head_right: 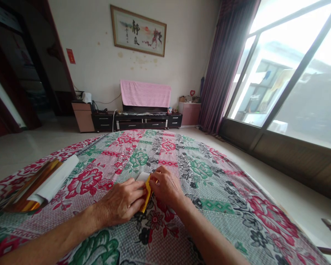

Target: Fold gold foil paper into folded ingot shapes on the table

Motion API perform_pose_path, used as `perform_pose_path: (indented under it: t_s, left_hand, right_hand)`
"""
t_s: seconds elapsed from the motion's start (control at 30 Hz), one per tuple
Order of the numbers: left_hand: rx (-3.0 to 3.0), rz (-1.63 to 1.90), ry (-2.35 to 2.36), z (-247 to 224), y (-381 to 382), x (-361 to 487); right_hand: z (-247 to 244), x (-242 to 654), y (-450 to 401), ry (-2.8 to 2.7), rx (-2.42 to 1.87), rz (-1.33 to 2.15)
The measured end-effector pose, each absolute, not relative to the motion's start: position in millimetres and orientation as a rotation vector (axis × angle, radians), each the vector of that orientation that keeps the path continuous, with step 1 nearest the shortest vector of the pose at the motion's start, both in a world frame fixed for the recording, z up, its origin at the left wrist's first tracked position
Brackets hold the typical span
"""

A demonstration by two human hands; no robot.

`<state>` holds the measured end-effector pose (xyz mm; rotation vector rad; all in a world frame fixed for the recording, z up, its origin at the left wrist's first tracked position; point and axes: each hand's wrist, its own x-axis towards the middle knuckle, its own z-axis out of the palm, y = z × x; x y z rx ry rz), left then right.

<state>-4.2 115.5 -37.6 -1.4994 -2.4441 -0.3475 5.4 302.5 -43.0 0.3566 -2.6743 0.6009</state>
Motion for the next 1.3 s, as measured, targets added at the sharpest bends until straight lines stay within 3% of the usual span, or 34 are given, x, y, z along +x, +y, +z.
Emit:
perform_pose_path:
  t_s: [0.5,1.3]
  left_hand:
    - [-1.533,-0.682,-2.397,-49,104,-37]
    - [-1.592,-0.599,-2.338,-48,98,-41]
  right_hand:
    - [-47,7,302,-2.702,0.445,0.520]
    - [-41,7,310,-2.690,0.537,0.630]
